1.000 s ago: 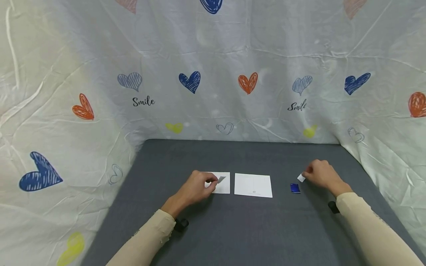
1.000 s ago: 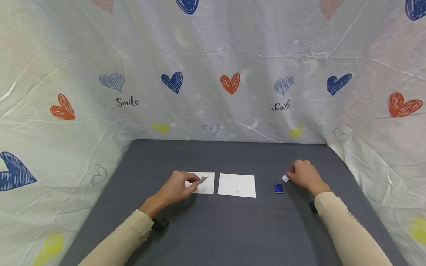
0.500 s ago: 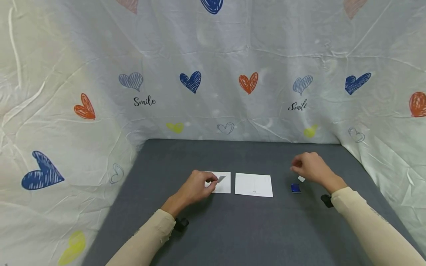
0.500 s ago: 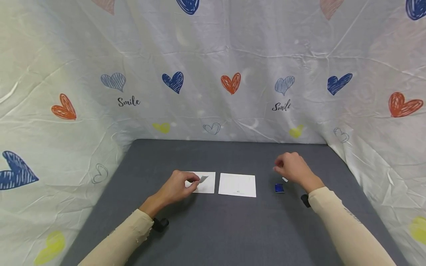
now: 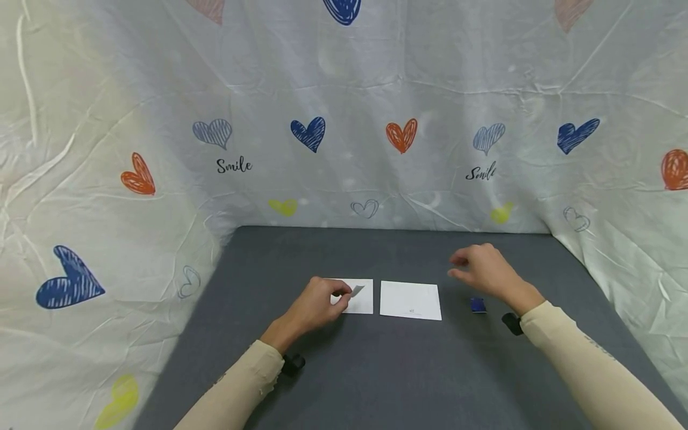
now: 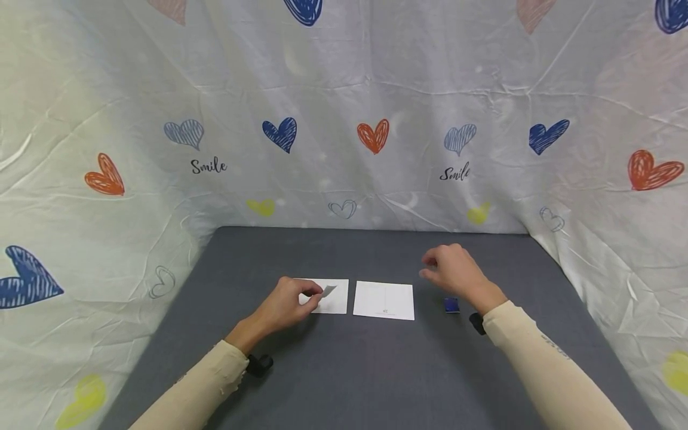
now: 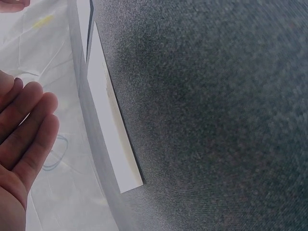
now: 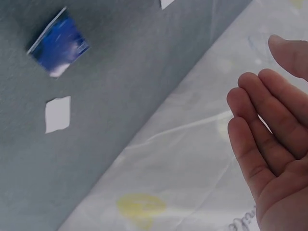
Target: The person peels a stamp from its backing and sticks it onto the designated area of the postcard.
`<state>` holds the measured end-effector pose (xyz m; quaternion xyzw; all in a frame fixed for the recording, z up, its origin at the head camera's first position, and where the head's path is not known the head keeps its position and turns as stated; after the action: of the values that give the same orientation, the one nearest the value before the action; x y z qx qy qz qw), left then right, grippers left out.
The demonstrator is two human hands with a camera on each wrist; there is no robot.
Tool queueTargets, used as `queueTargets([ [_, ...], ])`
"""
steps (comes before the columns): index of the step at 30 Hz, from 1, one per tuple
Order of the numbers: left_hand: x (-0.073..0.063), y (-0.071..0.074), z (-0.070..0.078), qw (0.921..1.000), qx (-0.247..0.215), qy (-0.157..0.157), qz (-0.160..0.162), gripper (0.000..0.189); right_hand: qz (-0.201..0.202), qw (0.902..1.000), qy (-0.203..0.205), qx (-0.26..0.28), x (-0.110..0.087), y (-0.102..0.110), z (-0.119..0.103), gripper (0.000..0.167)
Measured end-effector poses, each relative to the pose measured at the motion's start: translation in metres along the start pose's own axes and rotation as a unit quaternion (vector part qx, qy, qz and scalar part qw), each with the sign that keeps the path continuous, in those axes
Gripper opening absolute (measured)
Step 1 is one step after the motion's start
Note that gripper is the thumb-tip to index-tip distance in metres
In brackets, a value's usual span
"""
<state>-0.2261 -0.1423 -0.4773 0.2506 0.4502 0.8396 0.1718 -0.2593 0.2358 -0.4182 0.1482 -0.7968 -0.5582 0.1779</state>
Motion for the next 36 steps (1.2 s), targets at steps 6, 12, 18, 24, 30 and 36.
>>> queueTargets([
  [6, 0.000, -0.001, 0.000, 1.0000, 0.003, -0.003, 0.007, 0.009, -0.001, 0.9999, 0.014, 0.008, 0.005, -0.007, -0.014, 0.021],
  [12, 0.000, -0.003, -0.001, 0.9999, 0.003, -0.009, 0.008, 0.009, -0.003, 0.9992, 0.039, 0.014, 0.009, -0.017, -0.028, 0.022],
  [18, 0.000, -0.004, 0.001, 0.9999, -0.001, -0.014, 0.010, 0.008, 0.000, 0.9975, 0.065, 0.027, 0.013, -0.024, -0.044, 0.020],
  [24, 0.001, -0.003, 0.003, 0.9998, -0.001, -0.021, 0.007, 0.010, 0.002, 0.9960, 0.084, 0.029, 0.016, -0.030, -0.060, 0.018],
  [30, 0.001, -0.005, 0.003, 0.9997, -0.004, -0.022, 0.007, 0.010, -0.005, 0.9931, 0.107, 0.046, 0.016, -0.037, -0.076, 0.019],
  [36, 0.002, -0.006, 0.004, 0.9996, -0.004, -0.025, 0.011, 0.009, -0.012, 0.9911, 0.123, 0.052, 0.020, -0.042, -0.091, 0.019],
])
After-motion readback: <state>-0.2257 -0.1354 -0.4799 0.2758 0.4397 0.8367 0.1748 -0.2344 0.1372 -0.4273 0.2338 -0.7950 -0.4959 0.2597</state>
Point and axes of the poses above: each hand's wrist, its own x-axis towards the middle knuckle, its own y-axis out of the back of the hand, z = x × y, the point moved 2 cm from there along x, towards the middle knuckle, and after that the axes turned 4 degrees about -z, right-handed, at the moved point
